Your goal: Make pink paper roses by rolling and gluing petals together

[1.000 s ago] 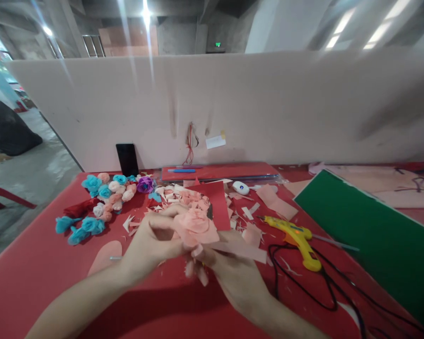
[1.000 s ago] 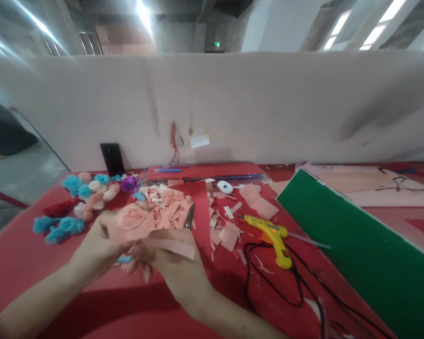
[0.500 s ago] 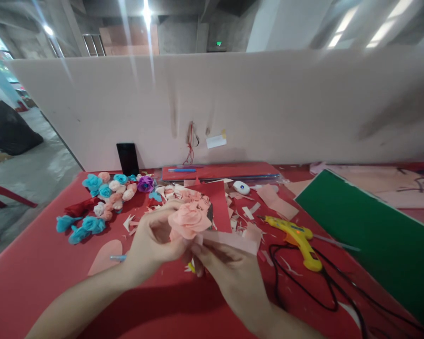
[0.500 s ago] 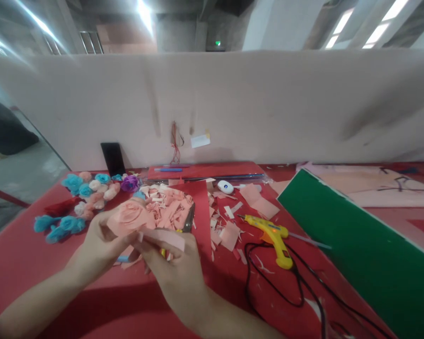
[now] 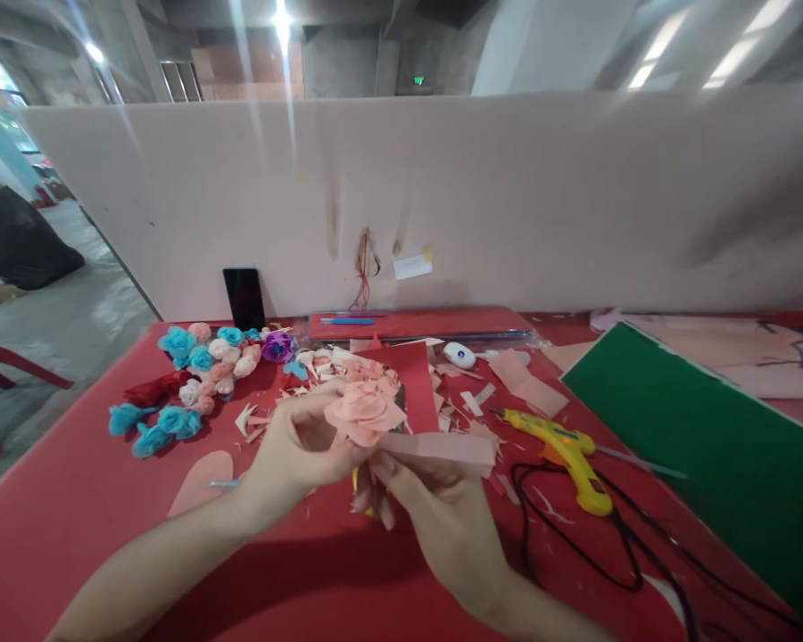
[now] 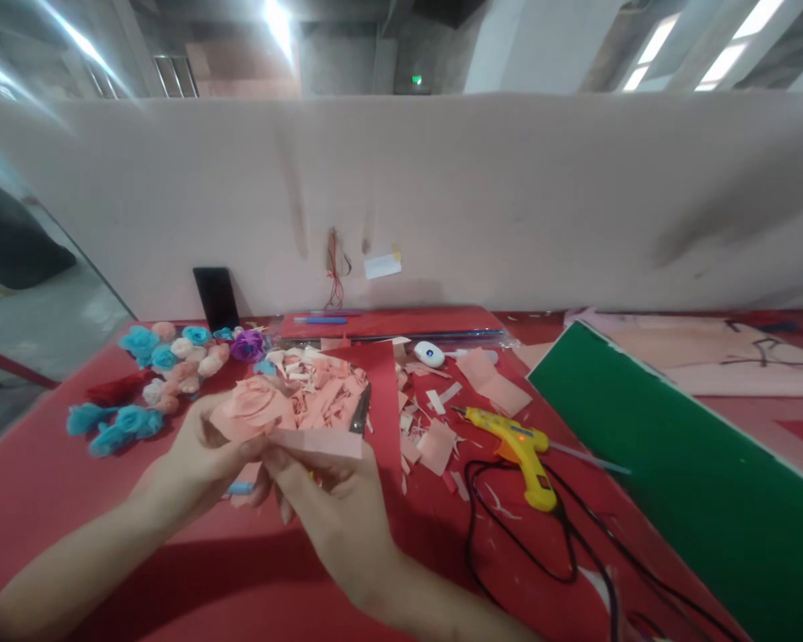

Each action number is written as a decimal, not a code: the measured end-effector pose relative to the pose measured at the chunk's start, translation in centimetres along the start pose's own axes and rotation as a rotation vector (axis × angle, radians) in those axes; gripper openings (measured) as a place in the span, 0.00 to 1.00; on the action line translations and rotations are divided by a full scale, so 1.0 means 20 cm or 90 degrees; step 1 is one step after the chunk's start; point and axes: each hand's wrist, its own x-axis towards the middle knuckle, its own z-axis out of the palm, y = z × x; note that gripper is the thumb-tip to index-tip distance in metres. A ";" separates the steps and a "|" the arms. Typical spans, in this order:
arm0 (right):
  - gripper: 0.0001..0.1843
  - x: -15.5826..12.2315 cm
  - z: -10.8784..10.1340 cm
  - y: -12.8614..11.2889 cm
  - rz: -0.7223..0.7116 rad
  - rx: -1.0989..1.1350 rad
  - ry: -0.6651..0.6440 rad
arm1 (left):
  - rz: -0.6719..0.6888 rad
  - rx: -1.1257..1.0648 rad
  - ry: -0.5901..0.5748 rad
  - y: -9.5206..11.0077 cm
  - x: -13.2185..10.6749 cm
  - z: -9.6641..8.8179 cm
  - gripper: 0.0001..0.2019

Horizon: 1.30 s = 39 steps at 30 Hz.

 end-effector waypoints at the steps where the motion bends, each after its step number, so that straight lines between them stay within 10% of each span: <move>1: 0.11 0.00 0.00 0.01 0.000 0.008 -0.012 | -0.027 -0.061 -0.039 -0.01 0.00 0.00 0.09; 6: 0.15 0.00 -0.03 0.02 -0.024 0.006 -0.040 | -0.087 -0.193 -0.138 -0.03 0.00 -0.02 0.06; 20: 0.12 0.01 -0.05 -0.01 0.008 0.098 -0.019 | -0.099 -0.144 -0.101 -0.01 0.00 -0.02 0.08; 39: 0.08 0.02 -0.01 -0.01 0.222 0.301 0.000 | -0.188 -0.239 -0.186 -0.03 0.00 -0.01 0.12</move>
